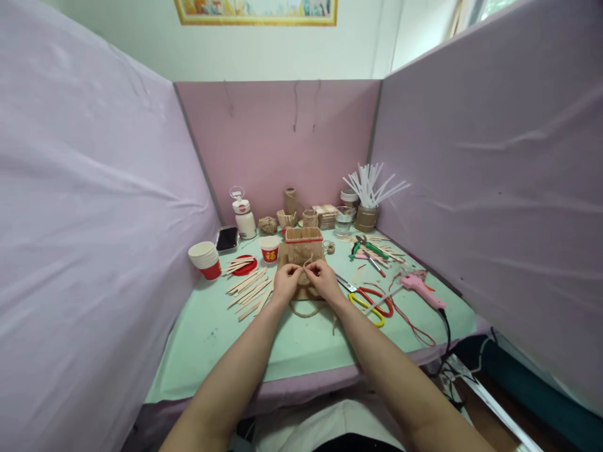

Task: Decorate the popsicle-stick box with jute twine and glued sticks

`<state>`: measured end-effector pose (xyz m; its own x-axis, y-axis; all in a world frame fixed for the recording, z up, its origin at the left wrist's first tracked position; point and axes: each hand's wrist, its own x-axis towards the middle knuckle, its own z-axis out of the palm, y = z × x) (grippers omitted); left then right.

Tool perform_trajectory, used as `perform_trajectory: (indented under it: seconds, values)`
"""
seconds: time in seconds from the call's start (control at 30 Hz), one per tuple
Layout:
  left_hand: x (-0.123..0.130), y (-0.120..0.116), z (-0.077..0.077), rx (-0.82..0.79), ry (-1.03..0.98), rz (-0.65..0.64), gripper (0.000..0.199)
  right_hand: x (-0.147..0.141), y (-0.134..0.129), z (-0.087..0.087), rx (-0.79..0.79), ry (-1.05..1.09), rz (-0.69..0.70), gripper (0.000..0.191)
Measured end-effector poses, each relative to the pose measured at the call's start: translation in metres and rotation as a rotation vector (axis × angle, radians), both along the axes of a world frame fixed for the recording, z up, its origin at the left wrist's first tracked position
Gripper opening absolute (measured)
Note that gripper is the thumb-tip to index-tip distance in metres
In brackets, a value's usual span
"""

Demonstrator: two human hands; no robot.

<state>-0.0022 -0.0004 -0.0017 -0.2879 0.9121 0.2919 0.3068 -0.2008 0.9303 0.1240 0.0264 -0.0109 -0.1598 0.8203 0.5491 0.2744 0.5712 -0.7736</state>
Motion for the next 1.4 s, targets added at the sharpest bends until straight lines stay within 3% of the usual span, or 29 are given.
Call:
perform_trajectory:
  seconds: [0.07,0.17,0.27,0.37,0.43,0.53,0.6,0.8,0.87,1.03,1.23,1.4]
  values:
    - [0.001,0.001,0.002,-0.126,-0.28,-0.061,0.006,0.001,-0.004,0.003,0.086,-0.025,0.005,0.011]
    - [-0.003,0.002,0.006,-0.328,-0.623,-0.256,0.009,0.002,-0.01,0.006,0.245,-0.103,0.005,0.007]
    - [-0.009,0.001,0.009,-0.391,-0.7,-0.351,0.007,0.002,-0.015,0.008,0.345,-0.146,0.008,0.008]
    - [-0.008,0.0,0.009,-0.372,-0.739,-0.361,0.006,0.0,-0.015,0.007,0.277,-0.102,-0.006,0.009]
    - [-0.004,-0.001,0.006,-0.278,-0.661,-0.285,0.008,-0.001,-0.013,0.006,0.152,-0.049,-0.018,0.013]
    - [0.002,-0.002,0.002,-0.092,-0.365,-0.125,0.011,0.0,-0.009,0.005,-0.025,0.021,-0.006,0.022]
    - [0.004,-0.002,0.002,-0.053,-0.266,-0.084,0.013,0.001,-0.008,0.005,-0.08,0.047,0.013,0.026]
    - [0.003,-0.007,0.008,-0.268,-0.676,-0.239,0.017,0.001,-0.007,0.0,-0.019,0.044,0.025,0.027]
    - [0.003,-0.007,0.008,-0.268,-0.703,-0.25,0.017,0.001,-0.006,-0.001,-0.038,0.049,0.033,0.026]
    - [0.004,-0.002,0.002,-0.191,-0.491,-0.16,0.021,0.001,-0.003,0.0,-0.135,0.076,0.046,0.027]
    - [0.006,0.0,-0.008,-0.226,-0.386,-0.279,0.023,0.003,-0.001,0.0,-0.17,0.101,-0.003,0.028]
    - [0.005,-0.001,-0.008,-0.157,-0.197,-0.226,0.016,0.004,0.003,-0.005,-0.219,0.099,-0.043,0.028]
